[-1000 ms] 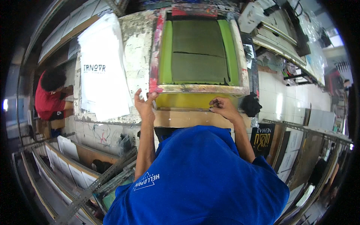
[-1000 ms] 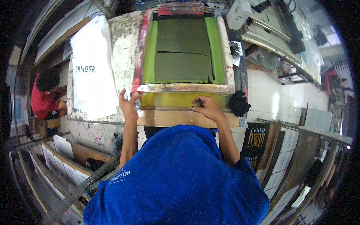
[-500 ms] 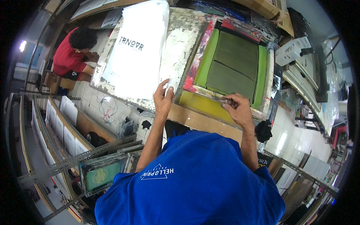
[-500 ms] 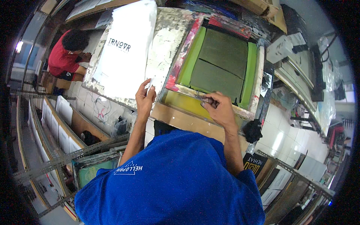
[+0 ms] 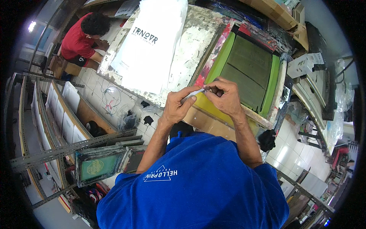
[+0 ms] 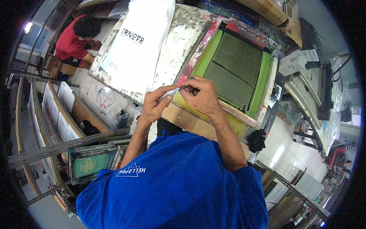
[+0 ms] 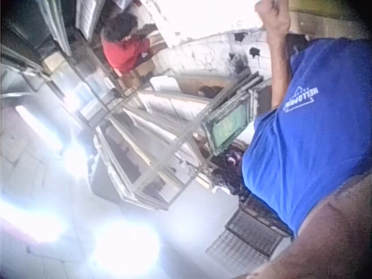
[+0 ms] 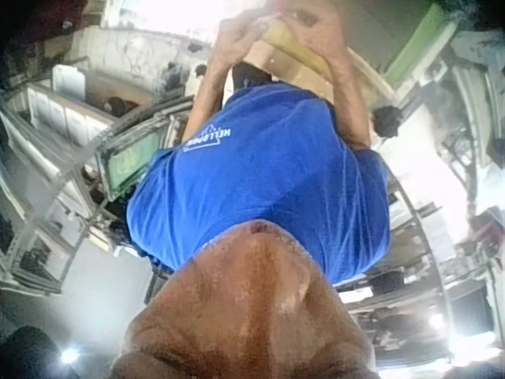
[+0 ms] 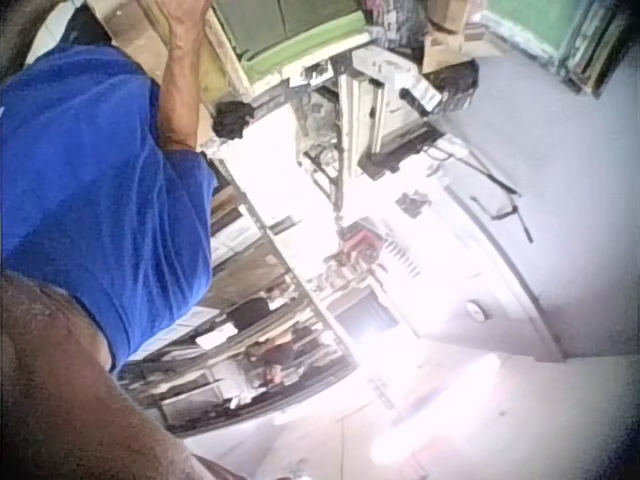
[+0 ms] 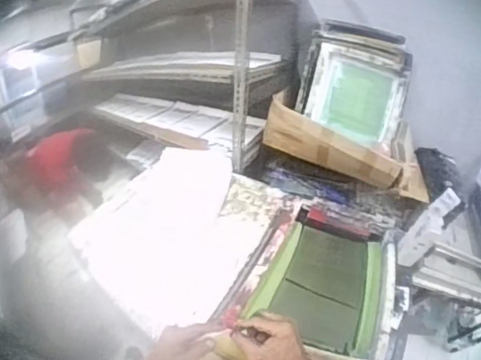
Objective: The person cleans a printing screen, applies tape to the stencil, and places printed fabric sheets onto a storage rack.
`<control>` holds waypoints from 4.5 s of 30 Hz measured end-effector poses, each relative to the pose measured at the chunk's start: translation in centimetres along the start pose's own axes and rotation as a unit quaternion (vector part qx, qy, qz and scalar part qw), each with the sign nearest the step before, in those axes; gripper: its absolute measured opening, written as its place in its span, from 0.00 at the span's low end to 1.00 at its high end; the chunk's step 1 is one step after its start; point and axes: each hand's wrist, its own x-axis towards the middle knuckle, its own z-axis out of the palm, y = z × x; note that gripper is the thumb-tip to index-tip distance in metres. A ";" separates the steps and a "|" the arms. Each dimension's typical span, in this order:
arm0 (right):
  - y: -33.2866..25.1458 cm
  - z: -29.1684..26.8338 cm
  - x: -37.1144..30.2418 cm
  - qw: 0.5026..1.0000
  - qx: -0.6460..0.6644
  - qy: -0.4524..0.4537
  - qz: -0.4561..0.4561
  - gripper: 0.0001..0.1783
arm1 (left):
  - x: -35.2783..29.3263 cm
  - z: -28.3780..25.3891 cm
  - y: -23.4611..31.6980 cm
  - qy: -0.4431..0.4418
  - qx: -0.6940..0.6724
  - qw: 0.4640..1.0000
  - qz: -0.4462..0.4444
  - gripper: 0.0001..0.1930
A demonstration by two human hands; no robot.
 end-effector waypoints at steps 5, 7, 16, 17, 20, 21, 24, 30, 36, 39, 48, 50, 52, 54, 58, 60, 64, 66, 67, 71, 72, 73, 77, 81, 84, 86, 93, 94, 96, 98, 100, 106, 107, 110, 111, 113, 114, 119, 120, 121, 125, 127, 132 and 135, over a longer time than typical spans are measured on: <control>-0.4 0.3 -0.4 1.000 0.021 0.005 0.000 0.05 | -0.1 0.4 0.0 0.020 0.019 0.999 -0.046 0.14; 0.1 0.5 -0.7 0.999 0.046 0.016 0.004 0.04 | -0.1 1.0 0.5 0.060 0.005 0.996 -0.069 0.13; 0.4 1.4 -0.8 0.994 -0.015 0.108 0.015 0.08 | 1.0 1.5 2.4 0.111 0.100 0.987 -0.061 0.06; 0.1 1.5 -0.8 0.992 -0.040 0.122 0.017 0.09 | 1.1 1.7 2.3 0.119 0.112 0.986 -0.045 0.06; -0.6 1.3 -0.6 0.985 -0.079 0.152 0.001 0.10 | 1.3 1.7 2.0 0.132 0.158 0.979 0.008 0.05; -0.5 0.9 -0.5 0.986 -0.068 0.152 -0.017 0.10 | 1.3 1.5 1.8 0.131 0.178 0.975 0.025 0.05; -0.4 0.0 -0.4 0.989 -0.073 0.112 -0.056 0.11 | 1.4 1.1 1.8 0.111 0.222 0.968 0.030 0.04; 0.2 0.0 -0.2 0.987 -0.119 0.050 -0.099 0.10 | 1.8 1.2 2.4 0.075 0.259 0.962 0.037 0.05; -0.4 -0.2 0.0 0.985 -0.146 0.036 -0.090 0.08 | 1.9 1.4 2.5 0.068 0.272 0.957 0.072 0.05; -0.2 0.3 -0.2 0.992 -0.109 0.053 -0.042 0.05 | 1.7 1.7 1.8 0.070 0.300 0.945 0.111 0.06; 6.3 -1.6 0.0 0.941 0.196 0.177 0.214 0.04 | 1.0 1.6 1.8 0.140 0.289 0.934 0.157 0.08; 7.9 -4.3 -0.3 0.908 0.284 0.202 0.234 0.05 | 0.9 0.2 1.4 0.180 0.258 0.936 0.157 0.07; 8.5 -6.3 -0.9 0.871 0.395 0.206 0.208 0.09 | 1.2 -0.8 0.2 0.204 0.234 0.938 0.153 0.07; 8.9 -7.4 -1.9 0.873 0.398 0.192 0.207 0.14 | 0.7 -0.6 -0.5 0.217 0.200 0.952 0.079 0.08; 7.3 -6.2 -4.2 0.974 -0.143 0.165 0.059 0.32 | -1.7 -1.4 -3.3 0.194 0.266 0.944 -0.023 0.23; 7.2 -5.6 -6.2 0.939 -0.323 0.118 0.023 0.39 | -3.9 -1.9 -4.2 0.160 0.281 0.940 -0.107 0.33; 7.5 -5.1 -8.9 0.923 -0.376 0.069 0.041 0.47 | -9.1 -2.9 -6.5 0.169 0.278 0.929 -0.177 0.30; 7.3 -4.7 -9.4 0.937 -0.339 0.068 0.049 0.46 | -13.0 -3.2 -8.8 0.206 0.273 0.922 -0.182 0.26; 7.3 -4.7 -9.9 0.923 -0.371 0.061 0.079 0.47 | -14.7 -3.2 -10.4 0.222 0.268 0.921 -0.178 0.24; 10.2 -4.4 -11.3 0.883 -0.450 0.055 0.118 0.49 | -22.2 -2.1 -15.4 0.226 0.302 0.884 -0.275 0.15; 10.6 -4.6 -11.5 0.883 -0.451 0.064 0.110 0.49 | -24.2 -1.3 -17.9 0.236 0.299 0.882 -0.277 0.12; 11.2 -4.8 -12.1 0.883 -0.451 0.072 0.104 0.49 | -24.7 -0.6 -18.8 0.225 0.282 0.884 -0.298 0.12; 13.7 -6.5 -13.0 0.881 -0.458 0.108 -0.039 0.47 | -25.1 2.9 -24.2 0.147 0.294 0.909 -0.257 0.08; 12.6 -9.4 -12.6 0.857 -0.489 0.077 -0.141 0.46 | -21.2 6.5 -25.8 0.070 0.244 0.929 -0.270 0.08; 8.4 -9.5 -9.1 0.825 -0.515 0.051 -0.227 0.44 | -20.7 12.2 -32.3 0.029 0.359 0.923 -0.136 0.08; 6.2 -10.0 -7.9 0.818 -0.516 0.067 -0.243 0.44 | -19.0 14.6 -33.3 0.010 0.382 0.916 -0.119 0.07; 2.4 -11.7 -5.9 0.834 -0.499 0.094 -0.214 0.49 | -14.9 21.3 -38.0 0.053 0.310 0.946 -0.077 0.20; 2.8 -12.9 -6.8 0.823 -0.536 0.102 -0.157 0.48 | -14.7 21.4 -37.0 0.018 0.303 0.950 -0.080 0.21; 3.2 -13.0 -7.1 0.839 -0.508 0.083 -0.175 0.46 | -15.0 21.0 -35.4 -0.018 0.274 0.957 -0.090 0.22; 2.3 -11.8 -6.6 0.856 -0.490 0.069 -0.151 0.48 | -15.7 20.0 -33.6 0.007 0.233 0.970 -0.073 0.23; 2.1 -12.4 -6.3 0.826 -0.520 0.081 -0.200 0.49 | -16.8 18.3 -31.2 0.021 0.174 0.982 -0.067 0.25; -1.0 -15.2 -4.3 0.826 -0.470 0.196 -0.244 0.52 | -11.0 3.2 -12.3 -0.476 -0.072 0.864 -0.146 0.16; -1.3 -15.6 -3.2 0.819 -0.475 0.204 -0.251 0.52 | -9.1 2.1 -10.2 -0.402 -0.105 0.902 -0.116 0.16; -2.1 -16.1 -1.1 0.853 -0.397 0.237 -0.241 0.51 | -0.8 1.5 -6.3 -0.168 -0.119 0.973 -0.108 0.29; -1.9 -16.3 -0.8 0.851 -0.391 0.247 -0.249 0.51 | 2.8 1.7 -4.4 -0.081 -0.172 0.978 -0.087 0.38; -1.7 -16.8 -0.5 0.847 -0.381 0.262 -0.262 0.52 | 9.4 2.0 0.2 -0.030 -0.305 0.951 -0.039 0.52; -1.8 -16.9 -0.2 0.843 -0.396 0.259 -0.257 0.52 | 11.9 2.2 1.3 -0.008 -0.309 0.951 -0.003 0.53; -0.1 -16.0 -0.4 0.727 -0.456 0.391 -0.333 0.46 | 17.9 4.4 6.0 0.115 -0.238 0.964 0.031 0.33; 1.3 -15.3 -1.0 0.719 -0.426 0.416 -0.360 0.44 | 18.4 4.8 6.3 0.149 -0.253 0.955 0.042 0.18; 2.4 -14.6 -2.2 0.744 -0.416 0.409 -0.325 0.43 | 18.7 5.2 6.7 0.151 -0.250 0.956 0.042 0.15; 8.4 -10.1 -3.4 0.855 -0.371 0.350 -0.091 0.41 | 19.7 4.6 8.5 0.157 -0.230 0.959 0.043 0.10; 12.3 -9.2 -2.6 0.895 -0.337 0.286 0.054 0.41 | 20.0 4.7 8.3 0.170 -0.205 0.963 0.038 0.10; 19.6 -8.4 -0.6 0.889 -0.372 0.210 0.164 0.40 | 20.5 4.3 8.3 0.181 -0.159 0.970 0.029 0.09; 22.7 -8.4 0.5 0.868 -0.423 0.191 0.174 0.39 | 20.8 3.9 7.7 0.165 -0.199 0.964 0.058 0.15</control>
